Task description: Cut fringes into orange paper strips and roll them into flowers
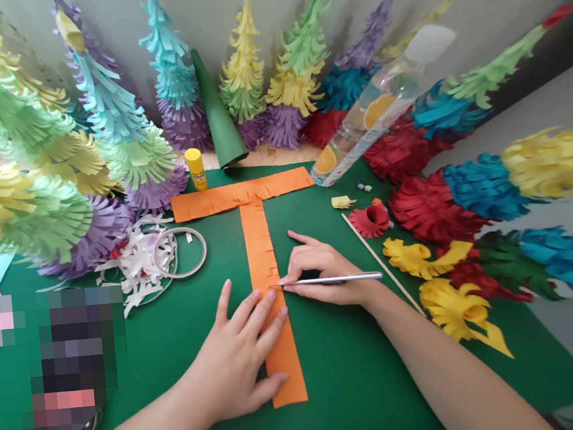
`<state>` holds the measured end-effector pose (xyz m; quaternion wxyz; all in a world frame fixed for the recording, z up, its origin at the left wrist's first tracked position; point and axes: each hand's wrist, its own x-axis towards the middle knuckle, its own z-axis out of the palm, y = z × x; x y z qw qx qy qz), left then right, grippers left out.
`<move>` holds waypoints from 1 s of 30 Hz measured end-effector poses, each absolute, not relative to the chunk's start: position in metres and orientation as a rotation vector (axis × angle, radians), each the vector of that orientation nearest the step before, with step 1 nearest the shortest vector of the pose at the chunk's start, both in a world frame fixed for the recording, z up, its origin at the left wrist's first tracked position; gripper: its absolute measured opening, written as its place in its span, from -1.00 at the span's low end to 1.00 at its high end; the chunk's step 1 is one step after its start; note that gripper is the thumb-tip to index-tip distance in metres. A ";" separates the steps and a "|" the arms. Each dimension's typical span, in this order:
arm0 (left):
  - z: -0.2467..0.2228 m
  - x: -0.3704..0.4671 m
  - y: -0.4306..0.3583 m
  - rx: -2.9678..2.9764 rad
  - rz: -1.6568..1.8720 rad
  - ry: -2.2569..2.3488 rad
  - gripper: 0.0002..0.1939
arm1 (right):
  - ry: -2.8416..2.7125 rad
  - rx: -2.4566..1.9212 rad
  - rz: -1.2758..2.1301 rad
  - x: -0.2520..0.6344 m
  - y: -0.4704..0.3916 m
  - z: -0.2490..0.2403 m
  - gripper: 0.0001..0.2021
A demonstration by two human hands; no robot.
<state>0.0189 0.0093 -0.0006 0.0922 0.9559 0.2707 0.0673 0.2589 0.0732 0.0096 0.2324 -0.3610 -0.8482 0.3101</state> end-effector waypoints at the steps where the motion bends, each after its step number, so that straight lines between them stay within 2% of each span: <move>1: -0.001 0.019 0.009 2.837 0.201 0.800 -0.33 | -2.335 -0.998 0.853 0.260 0.073 0.010 -0.89; 30: 0.000 0.018 0.011 2.858 0.200 0.793 -0.35 | -2.277 -0.987 1.056 0.271 0.074 0.015 -0.82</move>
